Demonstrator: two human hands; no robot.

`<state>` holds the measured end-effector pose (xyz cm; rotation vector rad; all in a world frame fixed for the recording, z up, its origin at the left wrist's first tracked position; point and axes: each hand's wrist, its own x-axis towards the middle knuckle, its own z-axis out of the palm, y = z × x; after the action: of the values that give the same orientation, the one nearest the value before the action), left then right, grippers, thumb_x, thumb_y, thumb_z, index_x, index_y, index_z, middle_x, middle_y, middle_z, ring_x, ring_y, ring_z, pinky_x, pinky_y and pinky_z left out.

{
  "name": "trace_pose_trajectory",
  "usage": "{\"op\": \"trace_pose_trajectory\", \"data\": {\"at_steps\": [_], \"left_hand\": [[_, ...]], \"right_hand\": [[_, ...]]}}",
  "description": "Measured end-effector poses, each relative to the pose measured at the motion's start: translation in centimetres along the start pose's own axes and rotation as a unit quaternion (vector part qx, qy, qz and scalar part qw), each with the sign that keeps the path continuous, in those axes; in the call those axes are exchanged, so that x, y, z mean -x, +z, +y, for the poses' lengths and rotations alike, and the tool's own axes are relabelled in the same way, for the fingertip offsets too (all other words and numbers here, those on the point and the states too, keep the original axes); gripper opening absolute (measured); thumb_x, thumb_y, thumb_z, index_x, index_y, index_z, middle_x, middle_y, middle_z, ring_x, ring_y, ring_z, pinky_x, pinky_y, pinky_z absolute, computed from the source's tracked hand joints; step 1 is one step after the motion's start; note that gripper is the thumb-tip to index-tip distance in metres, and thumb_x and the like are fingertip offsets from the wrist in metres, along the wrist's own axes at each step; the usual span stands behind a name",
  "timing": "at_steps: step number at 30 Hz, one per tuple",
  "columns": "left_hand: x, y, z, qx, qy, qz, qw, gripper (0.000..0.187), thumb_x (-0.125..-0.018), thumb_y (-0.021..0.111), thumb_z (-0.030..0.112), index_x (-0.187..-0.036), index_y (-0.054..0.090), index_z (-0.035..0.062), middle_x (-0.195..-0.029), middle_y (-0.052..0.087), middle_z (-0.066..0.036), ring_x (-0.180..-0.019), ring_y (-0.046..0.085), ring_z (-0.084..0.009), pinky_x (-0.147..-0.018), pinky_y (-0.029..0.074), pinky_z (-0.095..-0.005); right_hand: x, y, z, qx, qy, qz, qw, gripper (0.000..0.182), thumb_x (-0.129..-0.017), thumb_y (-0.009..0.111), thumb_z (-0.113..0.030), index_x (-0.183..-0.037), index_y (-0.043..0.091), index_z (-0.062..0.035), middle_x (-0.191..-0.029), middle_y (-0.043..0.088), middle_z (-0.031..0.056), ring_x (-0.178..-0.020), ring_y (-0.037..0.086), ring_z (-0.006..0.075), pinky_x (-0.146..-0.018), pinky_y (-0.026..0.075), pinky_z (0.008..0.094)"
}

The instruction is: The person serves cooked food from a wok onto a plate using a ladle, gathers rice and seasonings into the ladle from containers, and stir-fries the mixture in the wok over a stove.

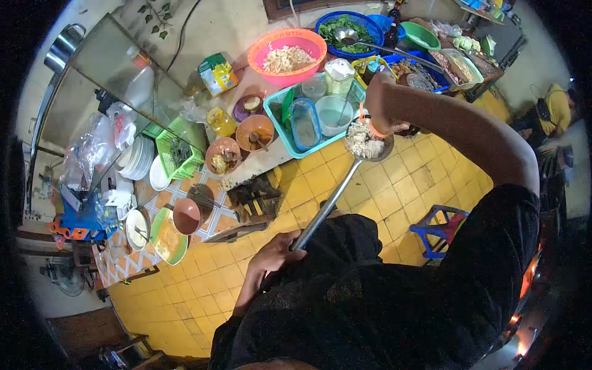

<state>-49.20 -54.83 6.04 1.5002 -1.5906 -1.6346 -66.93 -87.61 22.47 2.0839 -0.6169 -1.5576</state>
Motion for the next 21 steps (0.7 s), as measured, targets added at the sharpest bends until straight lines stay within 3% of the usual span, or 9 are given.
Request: {"op": "trace_pose_trajectory", "data": {"at_steps": [3, 8, 12, 15, 21], "left_hand": [[-0.8, -0.8, 1.5, -0.033, 0.013, 0.016, 0.999, 0.039, -0.082, 0.066, 0.019, -0.116, 0.057, 0.0009, -0.087, 0.061, -0.011, -0.081, 0.052, -0.0172, -0.073, 0.042, -0.0329], [-1.7, -0.4, 0.3, 0.029, 0.052, 0.012, 0.998, 0.046, -0.083, 0.067, 0.025, -0.121, 0.056, 0.0021, -0.094, 0.064, -0.015, -0.085, 0.057, -0.0232, -0.077, 0.044, -0.0364], [-2.1, -1.3, 1.7, -0.087, -0.016, -0.013, 0.996, 0.047, -0.083, 0.067, 0.026, -0.121, 0.055, 0.0013, -0.099, 0.065, -0.017, -0.092, 0.059, -0.0255, -0.083, 0.045, -0.0352], [-2.4, -1.0, 1.4, -0.060, -0.010, 0.004, 0.998, 0.045, -0.083, 0.068, 0.028, -0.117, 0.056, 0.0000, -0.100, 0.064, -0.018, -0.095, 0.059, -0.0258, -0.086, 0.044, -0.0349], [-3.6, -1.0, 1.2, -0.038, 0.001, -0.038, 0.999, 0.043, -0.083, 0.068, 0.026, -0.114, 0.056, -0.0010, -0.100, 0.063, -0.018, -0.094, 0.057, -0.0248, -0.085, 0.043, -0.0351]], "right_hand": [[1.0, -0.1, 1.4, -0.014, 0.004, 0.005, 1.000, 0.027, -0.050, 0.075, -0.023, -0.077, 0.076, -0.0212, -0.085, 0.071, 0.0026, -0.081, 0.067, 0.0189, -0.060, 0.047, 0.0343], [0.1, 1.5, 1.1, 0.000, 0.010, -0.003, 1.000, 0.034, -0.054, 0.075, -0.026, -0.087, 0.075, -0.0214, -0.091, 0.071, 0.0021, -0.085, 0.067, 0.0185, -0.060, 0.047, 0.0365], [1.3, 1.5, 1.3, -0.023, 0.007, -0.018, 1.000, 0.035, -0.057, 0.075, -0.028, -0.092, 0.073, -0.0213, -0.090, 0.070, 0.0021, -0.086, 0.066, 0.0201, -0.061, 0.045, 0.0381], [1.0, 2.8, 1.4, -0.056, 0.029, 0.036, 0.997, 0.029, -0.058, 0.076, -0.027, -0.087, 0.073, -0.0204, -0.087, 0.069, 0.0028, -0.083, 0.065, 0.0201, -0.062, 0.044, 0.0378], [2.0, 2.9, 1.2, 0.001, -0.003, 0.013, 1.000, 0.031, -0.056, 0.079, -0.023, -0.086, 0.073, -0.0191, -0.085, 0.070, 0.0003, -0.079, 0.065, 0.0185, -0.063, 0.043, 0.0379]]}}
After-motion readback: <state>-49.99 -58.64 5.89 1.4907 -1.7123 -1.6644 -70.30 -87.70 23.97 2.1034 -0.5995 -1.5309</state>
